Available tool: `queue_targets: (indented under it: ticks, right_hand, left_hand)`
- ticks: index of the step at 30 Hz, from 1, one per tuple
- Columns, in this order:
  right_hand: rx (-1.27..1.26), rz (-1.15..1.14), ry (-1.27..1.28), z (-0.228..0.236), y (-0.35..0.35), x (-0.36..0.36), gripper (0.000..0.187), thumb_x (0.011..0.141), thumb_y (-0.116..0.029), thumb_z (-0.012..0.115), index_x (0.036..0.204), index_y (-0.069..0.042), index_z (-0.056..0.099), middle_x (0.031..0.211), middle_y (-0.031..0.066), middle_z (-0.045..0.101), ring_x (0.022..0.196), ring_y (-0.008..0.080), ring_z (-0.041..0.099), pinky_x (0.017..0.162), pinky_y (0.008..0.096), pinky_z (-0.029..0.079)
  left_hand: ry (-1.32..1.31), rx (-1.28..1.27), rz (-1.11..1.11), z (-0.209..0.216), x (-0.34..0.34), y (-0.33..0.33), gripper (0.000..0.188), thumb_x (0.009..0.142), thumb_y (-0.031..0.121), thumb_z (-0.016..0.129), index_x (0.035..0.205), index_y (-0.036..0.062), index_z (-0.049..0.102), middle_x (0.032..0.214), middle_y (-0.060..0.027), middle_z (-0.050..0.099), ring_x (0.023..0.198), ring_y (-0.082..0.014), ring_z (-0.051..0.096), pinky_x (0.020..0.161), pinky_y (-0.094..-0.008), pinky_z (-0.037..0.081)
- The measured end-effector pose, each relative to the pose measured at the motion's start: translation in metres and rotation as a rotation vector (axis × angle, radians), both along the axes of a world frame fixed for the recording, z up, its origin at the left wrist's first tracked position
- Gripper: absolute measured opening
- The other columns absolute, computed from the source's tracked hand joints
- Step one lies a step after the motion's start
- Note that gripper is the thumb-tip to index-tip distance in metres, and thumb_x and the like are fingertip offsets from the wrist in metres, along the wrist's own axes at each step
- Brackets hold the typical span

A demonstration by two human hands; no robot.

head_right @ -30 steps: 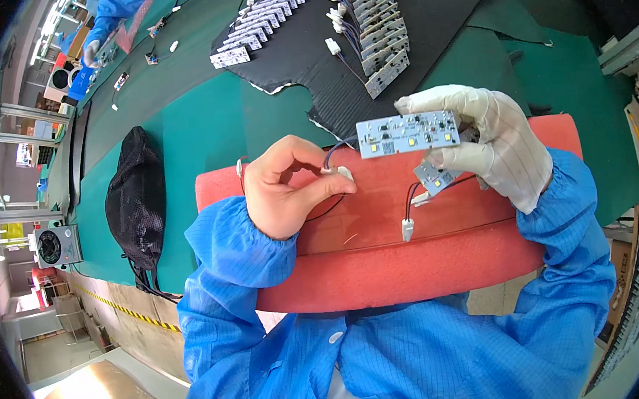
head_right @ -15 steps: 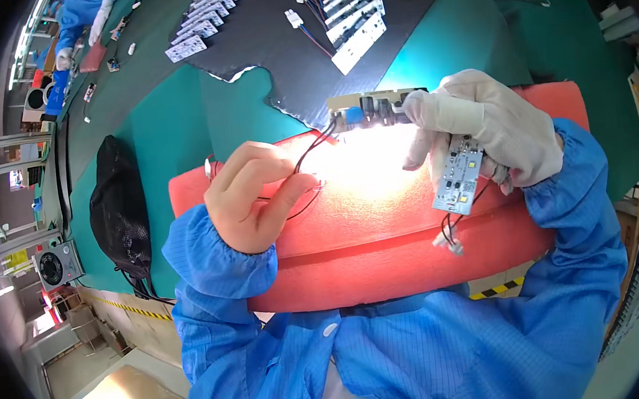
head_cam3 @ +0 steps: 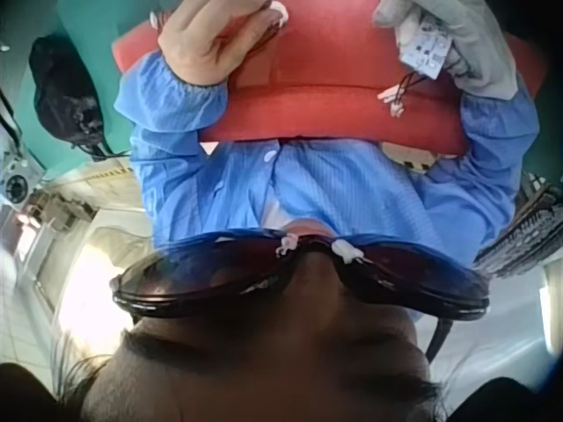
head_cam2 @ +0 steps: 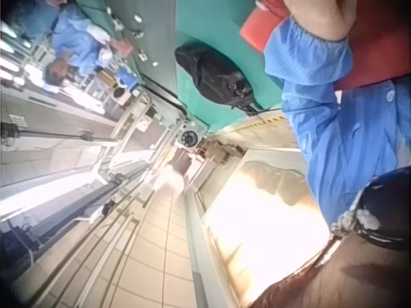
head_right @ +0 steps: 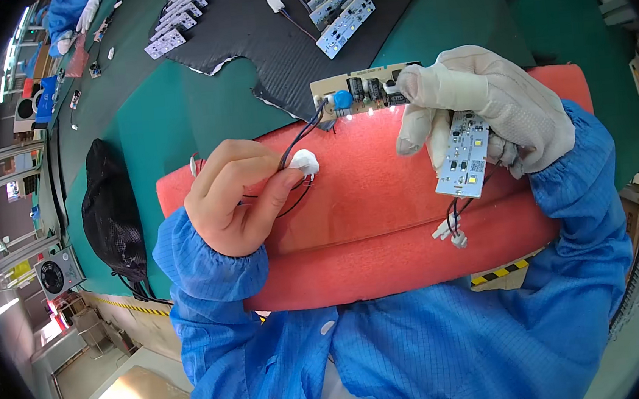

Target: Testing and connecting small circuit boards with wires and LEDs at a factory workstation.

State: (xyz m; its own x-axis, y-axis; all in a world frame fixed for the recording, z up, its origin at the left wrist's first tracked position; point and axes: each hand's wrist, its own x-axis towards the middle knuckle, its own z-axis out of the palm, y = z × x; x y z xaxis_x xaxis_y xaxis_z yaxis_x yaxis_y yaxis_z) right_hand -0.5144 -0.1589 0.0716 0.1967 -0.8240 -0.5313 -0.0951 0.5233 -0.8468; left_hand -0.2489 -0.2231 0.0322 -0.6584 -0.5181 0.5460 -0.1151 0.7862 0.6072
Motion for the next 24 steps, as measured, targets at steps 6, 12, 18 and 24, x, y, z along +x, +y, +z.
queue_targets:
  ticks: [6,12,18,24]
  right_hand:
    - [-0.043,-0.078,0.069,0.003,0.000,-0.001,0.046,0.084,-0.042,0.058,0.068,0.001,0.062,0.055,0.0119,0.061,0.039,0.0138,0.057,0.035,0.0206,0.042]
    - [-0.158,-0.083,0.108,-0.006,0.001,-0.008,0.044,0.080,-0.044,0.064,0.077,0.000,0.063,0.065,0.0128,0.064,0.038,0.0113,0.051,0.034,0.0220,0.037]
    - [-0.122,-0.060,-0.103,0.001,-0.002,-0.005,0.046,0.089,-0.037,0.050,0.105,0.005,0.059,0.063,0.0078,0.061,0.041,0.0041,0.047,0.033,0.0169,0.030]
    - [-0.238,-0.116,-0.319,0.000,-0.003,0.003,0.044,0.090,-0.025,0.049,0.124,0.003,0.046,0.085,0.0084,0.061,0.046,0.0019,0.046,0.034,0.0129,0.033]
  left_hand:
    - [-0.033,-0.077,0.008,0.001,0.002,-0.001,0.023,0.064,0.001,0.077,0.080,0.0020,0.060,0.073,-0.0080,0.058,0.063,-0.0235,0.058,0.053,-0.0320,0.046]
    - [0.026,-0.129,0.003,-0.001,-0.001,-0.004,0.024,0.064,0.000,0.078,0.081,0.0025,0.061,0.072,-0.0066,0.057,0.063,-0.0213,0.056,0.051,-0.0309,0.044]
    - [0.024,0.236,0.020,0.012,0.001,-0.004,0.011,0.072,0.000,0.072,0.079,0.0021,0.063,0.069,-0.0069,0.057,0.060,-0.0169,0.054,0.054,-0.0275,0.042]
    - [0.988,0.510,0.458,0.005,0.034,-0.088,0.020,0.090,0.012,0.058,0.104,-0.0010,0.059,0.079,-0.0084,0.063,0.069,-0.0138,0.059,0.067,-0.0279,0.049]
